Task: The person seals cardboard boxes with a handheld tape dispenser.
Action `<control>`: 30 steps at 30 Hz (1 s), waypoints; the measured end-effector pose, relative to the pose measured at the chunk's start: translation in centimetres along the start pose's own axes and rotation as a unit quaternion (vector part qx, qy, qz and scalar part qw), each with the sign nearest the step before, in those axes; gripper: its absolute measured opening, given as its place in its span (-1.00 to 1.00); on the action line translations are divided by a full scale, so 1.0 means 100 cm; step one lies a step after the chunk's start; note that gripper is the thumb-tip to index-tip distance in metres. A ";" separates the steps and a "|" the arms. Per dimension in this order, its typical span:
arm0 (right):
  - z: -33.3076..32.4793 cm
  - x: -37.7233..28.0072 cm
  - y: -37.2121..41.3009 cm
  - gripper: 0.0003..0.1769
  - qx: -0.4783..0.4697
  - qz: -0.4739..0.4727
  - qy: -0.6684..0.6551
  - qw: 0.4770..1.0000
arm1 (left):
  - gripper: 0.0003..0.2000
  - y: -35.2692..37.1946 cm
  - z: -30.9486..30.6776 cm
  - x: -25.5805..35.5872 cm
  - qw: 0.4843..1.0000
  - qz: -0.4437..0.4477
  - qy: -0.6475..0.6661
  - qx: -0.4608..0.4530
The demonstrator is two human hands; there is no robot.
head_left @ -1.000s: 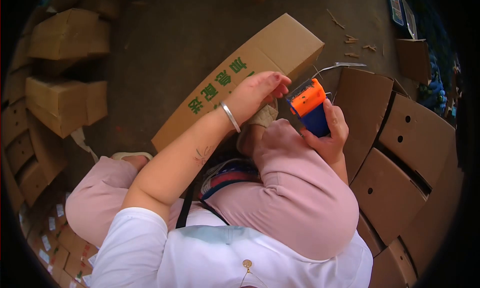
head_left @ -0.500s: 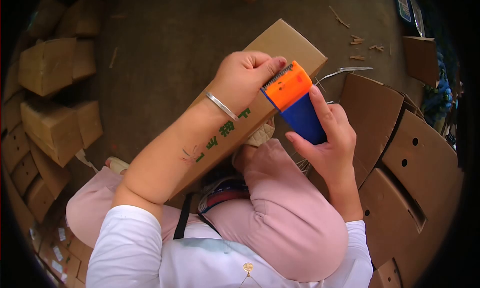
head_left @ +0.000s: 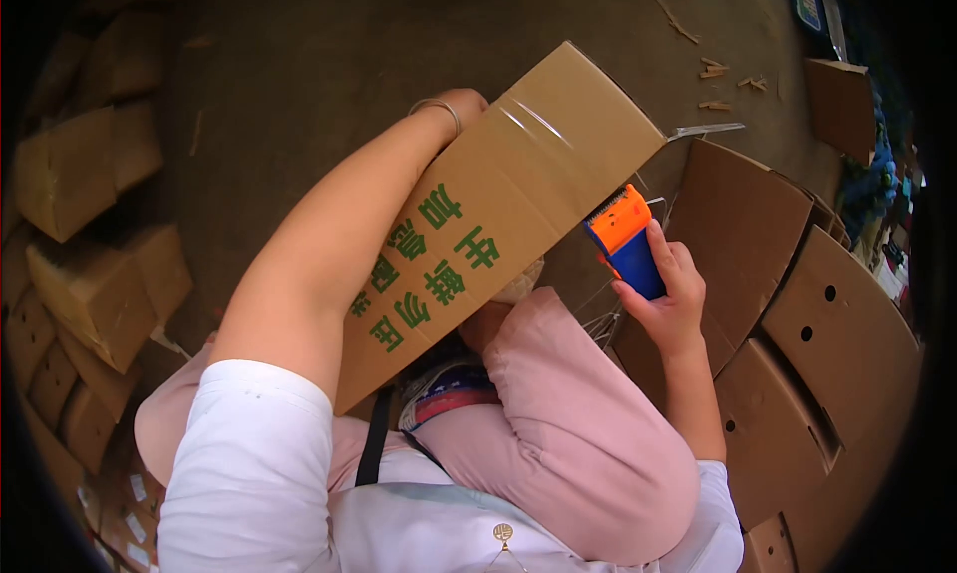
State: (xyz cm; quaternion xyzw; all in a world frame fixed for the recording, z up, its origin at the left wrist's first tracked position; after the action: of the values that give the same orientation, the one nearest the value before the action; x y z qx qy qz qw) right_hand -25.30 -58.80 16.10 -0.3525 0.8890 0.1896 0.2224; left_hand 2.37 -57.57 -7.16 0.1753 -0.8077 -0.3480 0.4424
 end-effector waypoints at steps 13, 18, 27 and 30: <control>0.005 -0.086 -0.102 -0.19 0.001 -0.015 0.105 0.994 | -0.39 0.066 -0.090 0.021 0.984 -0.043 0.019 0.170; 0.022 -0.133 -0.177 -0.29 -0.090 0.009 0.159 0.983 | -0.18 0.180 -0.069 0.026 0.962 0.061 -0.016 0.264; 0.017 -0.076 -0.094 -0.23 -0.105 0.063 0.202 0.972 | 0.14 0.195 -0.002 0.035 0.919 -0.071 -0.279 0.268; 0.028 -0.043 -0.056 -0.20 -0.057 0.053 0.158 0.984 | 0.14 0.194 -0.026 0.029 0.918 -0.062 -0.285 0.267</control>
State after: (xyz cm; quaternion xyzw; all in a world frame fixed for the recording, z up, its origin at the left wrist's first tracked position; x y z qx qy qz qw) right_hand -17.80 -58.93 15.07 -0.3425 0.9181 0.1936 0.0487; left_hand 3.41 -46.85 9.38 0.2297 -0.9502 -0.1810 0.1076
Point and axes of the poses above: each hand's wrist, its own y-axis away from the middle knuckle, its own z-axis out of the palm, x = y × z, the point moved 7 cm from there along -y, towards the middle knuckle, and after that the axes turned 4 degrees about -x, right-handed, at the moved point
